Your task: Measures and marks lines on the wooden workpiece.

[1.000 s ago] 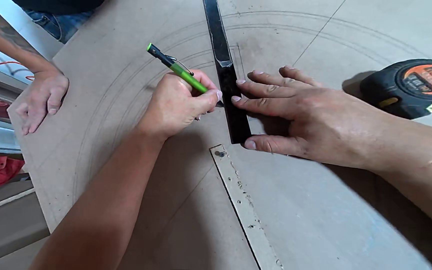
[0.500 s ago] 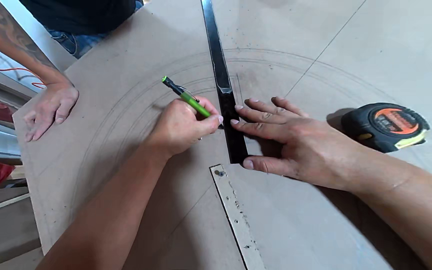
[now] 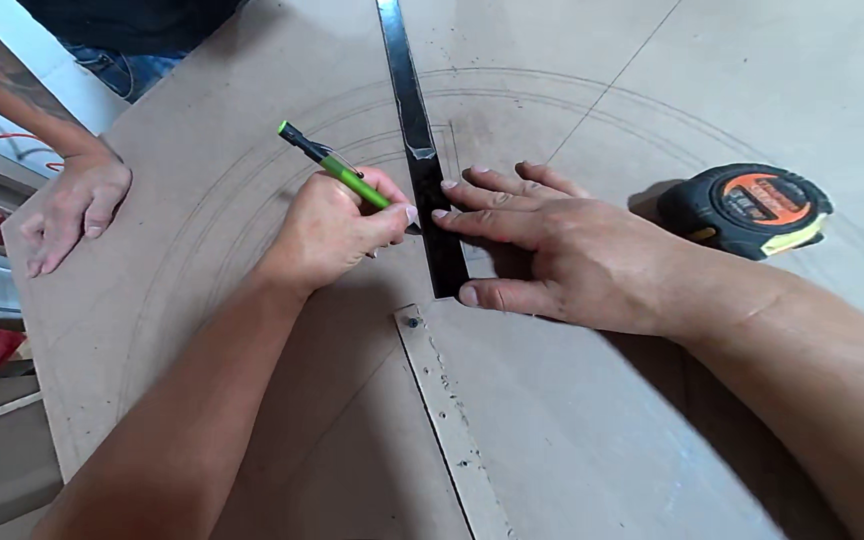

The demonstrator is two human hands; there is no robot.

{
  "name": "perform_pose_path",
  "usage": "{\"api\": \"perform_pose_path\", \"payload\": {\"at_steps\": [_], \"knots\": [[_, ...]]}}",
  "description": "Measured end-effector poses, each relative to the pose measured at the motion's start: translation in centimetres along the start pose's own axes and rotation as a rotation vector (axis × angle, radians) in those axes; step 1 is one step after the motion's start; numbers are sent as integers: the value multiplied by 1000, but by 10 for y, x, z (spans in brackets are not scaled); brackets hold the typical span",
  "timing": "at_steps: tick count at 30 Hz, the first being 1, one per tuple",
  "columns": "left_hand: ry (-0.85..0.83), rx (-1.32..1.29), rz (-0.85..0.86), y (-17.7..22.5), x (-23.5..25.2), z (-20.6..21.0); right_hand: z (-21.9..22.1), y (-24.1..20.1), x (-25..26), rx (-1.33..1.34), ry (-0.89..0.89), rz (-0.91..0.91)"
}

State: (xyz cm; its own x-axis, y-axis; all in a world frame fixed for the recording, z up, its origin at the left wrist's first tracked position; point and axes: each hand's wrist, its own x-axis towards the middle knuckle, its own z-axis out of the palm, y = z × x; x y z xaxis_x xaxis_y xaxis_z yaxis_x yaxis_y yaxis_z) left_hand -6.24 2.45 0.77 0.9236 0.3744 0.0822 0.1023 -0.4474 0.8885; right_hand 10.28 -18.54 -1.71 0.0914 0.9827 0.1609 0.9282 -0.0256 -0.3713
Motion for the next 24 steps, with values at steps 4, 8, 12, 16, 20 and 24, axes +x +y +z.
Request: {"api": "perform_pose_path", "payload": {"at_steps": [4,8,12,16,20,24], "knots": [[-1,23,-1,1,0,0,0,0,0,-4,-1,-3],[0,24,-5,1,-1,1,0,0,-1,4,-5,2],[0,13,-3,1,0,1,1,1,-1,14,14,-3],[-3,-2,4,0,0,0,1,0,0,6,8,-4],[-7,-2,-4,1,-1,0,2,0,-2,-8,23,-22],[-10,-6,-14,1,-1,0,1,-3,-4,-5,34,-33]]}}
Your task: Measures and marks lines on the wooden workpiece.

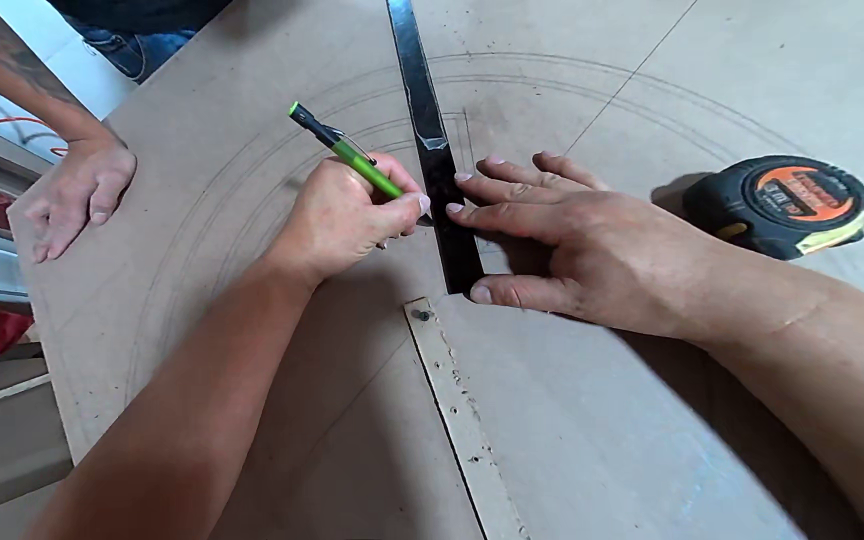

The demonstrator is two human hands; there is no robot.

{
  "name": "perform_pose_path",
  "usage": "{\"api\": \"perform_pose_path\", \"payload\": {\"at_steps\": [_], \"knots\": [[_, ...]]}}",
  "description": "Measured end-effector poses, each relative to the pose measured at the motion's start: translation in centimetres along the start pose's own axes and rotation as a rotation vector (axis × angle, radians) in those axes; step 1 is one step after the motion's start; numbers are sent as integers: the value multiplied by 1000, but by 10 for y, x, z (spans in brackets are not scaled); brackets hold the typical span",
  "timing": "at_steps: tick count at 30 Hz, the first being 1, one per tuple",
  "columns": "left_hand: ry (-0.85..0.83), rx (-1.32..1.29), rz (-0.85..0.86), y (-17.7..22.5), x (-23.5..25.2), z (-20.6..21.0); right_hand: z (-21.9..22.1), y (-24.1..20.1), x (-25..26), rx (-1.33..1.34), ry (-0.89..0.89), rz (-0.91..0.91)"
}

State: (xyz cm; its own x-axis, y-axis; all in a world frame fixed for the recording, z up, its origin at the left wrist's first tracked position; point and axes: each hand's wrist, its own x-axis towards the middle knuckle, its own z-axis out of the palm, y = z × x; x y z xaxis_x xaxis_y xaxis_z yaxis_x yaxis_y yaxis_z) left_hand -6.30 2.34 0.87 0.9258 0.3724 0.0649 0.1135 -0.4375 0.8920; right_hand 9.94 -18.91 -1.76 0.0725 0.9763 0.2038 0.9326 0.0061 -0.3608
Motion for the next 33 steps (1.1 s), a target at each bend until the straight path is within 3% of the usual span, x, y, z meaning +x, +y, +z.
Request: {"api": "perform_pose_path", "payload": {"at_steps": [33], "knots": [[-3,34,-3,-1,3,-3,3,-1,1,-5,45,10]]}}
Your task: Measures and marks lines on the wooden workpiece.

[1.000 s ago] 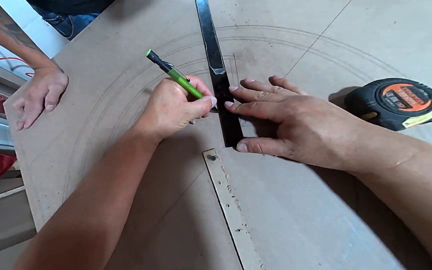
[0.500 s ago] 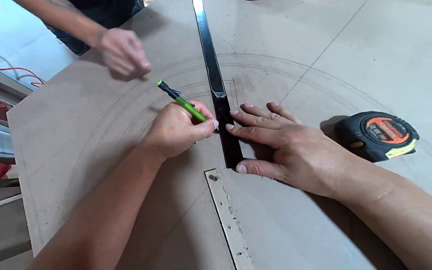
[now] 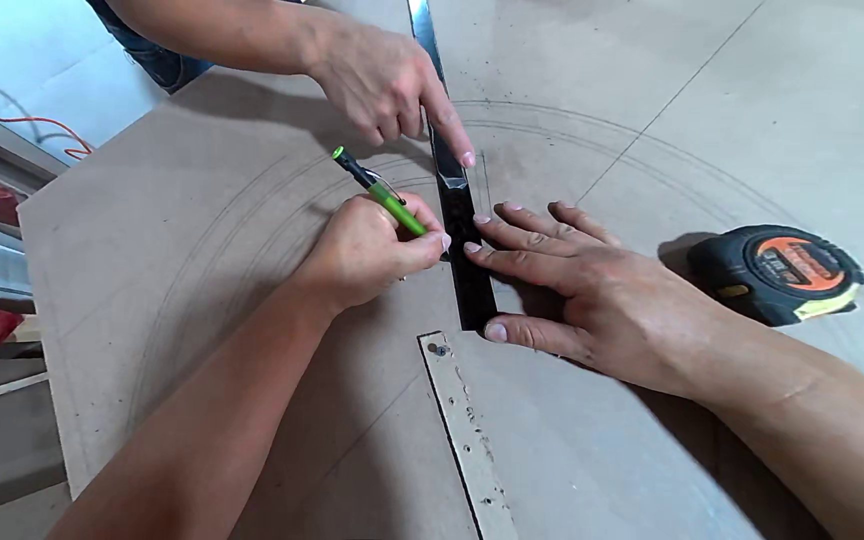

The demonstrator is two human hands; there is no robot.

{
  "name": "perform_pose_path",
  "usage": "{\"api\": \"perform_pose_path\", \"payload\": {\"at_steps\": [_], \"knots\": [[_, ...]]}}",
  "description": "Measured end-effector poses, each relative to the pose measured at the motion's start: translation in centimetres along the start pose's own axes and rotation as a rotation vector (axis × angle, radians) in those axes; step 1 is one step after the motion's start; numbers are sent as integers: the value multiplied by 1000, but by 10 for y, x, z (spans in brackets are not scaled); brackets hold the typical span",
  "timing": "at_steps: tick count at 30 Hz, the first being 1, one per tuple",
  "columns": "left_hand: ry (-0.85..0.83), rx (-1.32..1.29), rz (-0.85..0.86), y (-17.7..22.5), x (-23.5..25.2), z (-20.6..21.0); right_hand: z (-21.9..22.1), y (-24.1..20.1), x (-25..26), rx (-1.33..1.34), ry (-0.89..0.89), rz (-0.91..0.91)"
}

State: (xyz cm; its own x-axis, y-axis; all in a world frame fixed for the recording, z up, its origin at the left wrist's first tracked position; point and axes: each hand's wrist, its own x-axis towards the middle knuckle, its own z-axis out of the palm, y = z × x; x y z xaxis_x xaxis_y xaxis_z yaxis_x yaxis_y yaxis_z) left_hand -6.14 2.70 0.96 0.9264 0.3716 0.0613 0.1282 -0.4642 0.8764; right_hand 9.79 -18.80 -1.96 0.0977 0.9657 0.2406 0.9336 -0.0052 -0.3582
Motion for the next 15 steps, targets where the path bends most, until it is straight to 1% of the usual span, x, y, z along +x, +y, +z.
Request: {"api": "perform_pose_path", "payload": {"at_steps": [15], "knots": [[-11,-28,17,-2,1,0,0,-2,0,5,2,14]]}}
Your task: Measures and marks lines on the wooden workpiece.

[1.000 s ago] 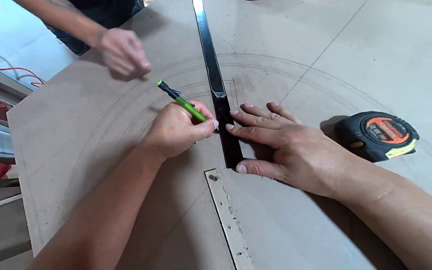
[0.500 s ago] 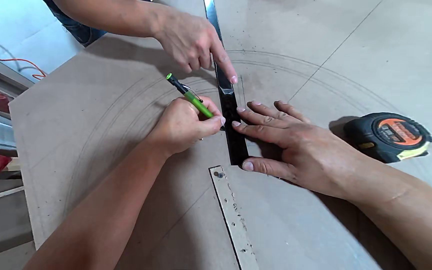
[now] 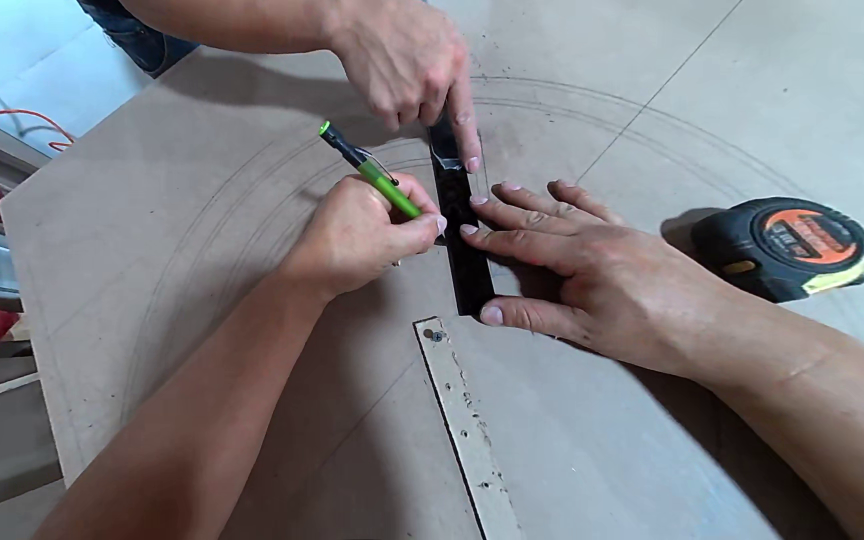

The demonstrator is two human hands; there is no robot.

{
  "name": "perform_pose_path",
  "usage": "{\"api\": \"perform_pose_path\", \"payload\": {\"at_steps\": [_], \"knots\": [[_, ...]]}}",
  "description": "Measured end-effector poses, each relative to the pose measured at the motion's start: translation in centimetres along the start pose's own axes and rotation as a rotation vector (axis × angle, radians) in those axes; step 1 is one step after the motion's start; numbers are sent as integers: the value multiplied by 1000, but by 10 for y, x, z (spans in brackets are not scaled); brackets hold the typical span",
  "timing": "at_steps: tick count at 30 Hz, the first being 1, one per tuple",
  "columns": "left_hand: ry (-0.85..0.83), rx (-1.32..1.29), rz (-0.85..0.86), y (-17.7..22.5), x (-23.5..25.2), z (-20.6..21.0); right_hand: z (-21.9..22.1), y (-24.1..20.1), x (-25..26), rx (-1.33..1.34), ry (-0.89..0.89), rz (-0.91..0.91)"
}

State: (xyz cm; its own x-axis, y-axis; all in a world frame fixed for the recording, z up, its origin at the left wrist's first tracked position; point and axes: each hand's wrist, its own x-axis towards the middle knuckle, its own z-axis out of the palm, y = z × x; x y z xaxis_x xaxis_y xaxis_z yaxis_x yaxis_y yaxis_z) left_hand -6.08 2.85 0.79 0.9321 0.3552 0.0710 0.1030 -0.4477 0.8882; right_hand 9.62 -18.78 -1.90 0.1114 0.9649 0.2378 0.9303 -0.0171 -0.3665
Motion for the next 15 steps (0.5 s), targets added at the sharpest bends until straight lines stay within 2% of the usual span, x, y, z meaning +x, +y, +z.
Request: {"api": "perform_pose_path", "payload": {"at_steps": [11,15], "knots": [[10,7,0,2,-1,1,0,-2,-1,-27,-2,11],[18,4,-19,2,-1,1,-6,-21,-5,-183,25,18]]}}
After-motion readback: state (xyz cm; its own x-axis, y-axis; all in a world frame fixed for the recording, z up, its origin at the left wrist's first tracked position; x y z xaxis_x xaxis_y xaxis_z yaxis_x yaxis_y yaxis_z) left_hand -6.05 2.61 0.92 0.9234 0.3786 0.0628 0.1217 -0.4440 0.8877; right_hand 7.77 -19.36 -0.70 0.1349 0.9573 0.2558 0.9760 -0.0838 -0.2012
